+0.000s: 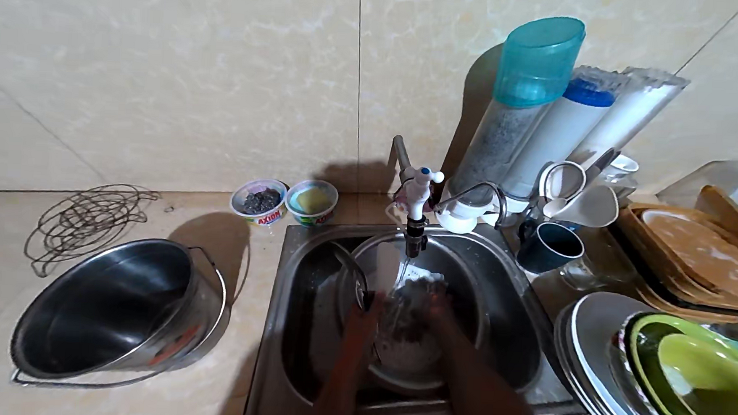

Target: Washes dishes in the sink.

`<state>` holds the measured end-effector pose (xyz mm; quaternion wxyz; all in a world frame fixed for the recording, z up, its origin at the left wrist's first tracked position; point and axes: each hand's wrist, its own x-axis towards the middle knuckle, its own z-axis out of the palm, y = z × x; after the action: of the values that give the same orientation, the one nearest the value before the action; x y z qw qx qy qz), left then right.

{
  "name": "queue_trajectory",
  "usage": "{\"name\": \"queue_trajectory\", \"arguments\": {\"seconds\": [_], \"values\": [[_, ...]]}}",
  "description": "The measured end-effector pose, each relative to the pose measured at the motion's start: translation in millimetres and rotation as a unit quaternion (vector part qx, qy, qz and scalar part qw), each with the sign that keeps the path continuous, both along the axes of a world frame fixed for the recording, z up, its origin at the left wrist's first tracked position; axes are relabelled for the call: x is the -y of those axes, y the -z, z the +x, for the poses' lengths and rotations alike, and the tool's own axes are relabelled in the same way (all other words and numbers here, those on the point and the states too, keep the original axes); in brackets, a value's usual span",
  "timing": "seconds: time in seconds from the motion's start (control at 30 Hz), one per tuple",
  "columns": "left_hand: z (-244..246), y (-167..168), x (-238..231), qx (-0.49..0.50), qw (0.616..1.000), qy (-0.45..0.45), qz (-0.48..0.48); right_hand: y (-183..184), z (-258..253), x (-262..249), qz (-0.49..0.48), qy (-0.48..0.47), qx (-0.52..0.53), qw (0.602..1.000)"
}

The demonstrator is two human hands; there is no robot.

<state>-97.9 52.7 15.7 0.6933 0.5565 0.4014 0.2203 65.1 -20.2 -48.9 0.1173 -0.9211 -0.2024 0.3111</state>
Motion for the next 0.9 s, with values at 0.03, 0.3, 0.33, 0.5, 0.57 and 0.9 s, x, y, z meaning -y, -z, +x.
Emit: {"name": "queue_trajectory", "arguments": {"seconds": [0.03, 0.3, 0.33, 0.5, 0.57, 0.9], "values": [[-0.8, -3.1, 0.2, -0.005, 1.000, -0.002, -0.003, 3.0, 1.8, 0.1, -0.005, -0.006, -0.006, 1.000], [-2.9, -2.2, -5.8, -0.021, 0.999, -0.015, -0.039, -3.1, -7.1, 5.7, -0.019, -0.177, -0.019, 0.984], [-2.8, -1.5, -5.6, -0.015, 0.999, -0.013, -0.040, -0.9, -6.2, 7.5, -0.019, -0.187, -0.015, 0.982], [-2.1, -1.5, -1.0, 0.012, 0.999, -0.018, -0.038, 6.2, 6.1, 9.2, 0.000, -0.181, -0.007, 0.983], [-1.9, 1.8, -1.9, 0.017, 0.999, -0.021, -0.034, 2.7, 8.2, 13.2, -0.021, -0.182, -0.015, 0.983], [-1.4, 7.5, -5.1, 0.017, 0.999, -0.047, 0.005, -14.5, 39.8, 35.1, 0.340, -0.064, -0.219, 0.912]]}}
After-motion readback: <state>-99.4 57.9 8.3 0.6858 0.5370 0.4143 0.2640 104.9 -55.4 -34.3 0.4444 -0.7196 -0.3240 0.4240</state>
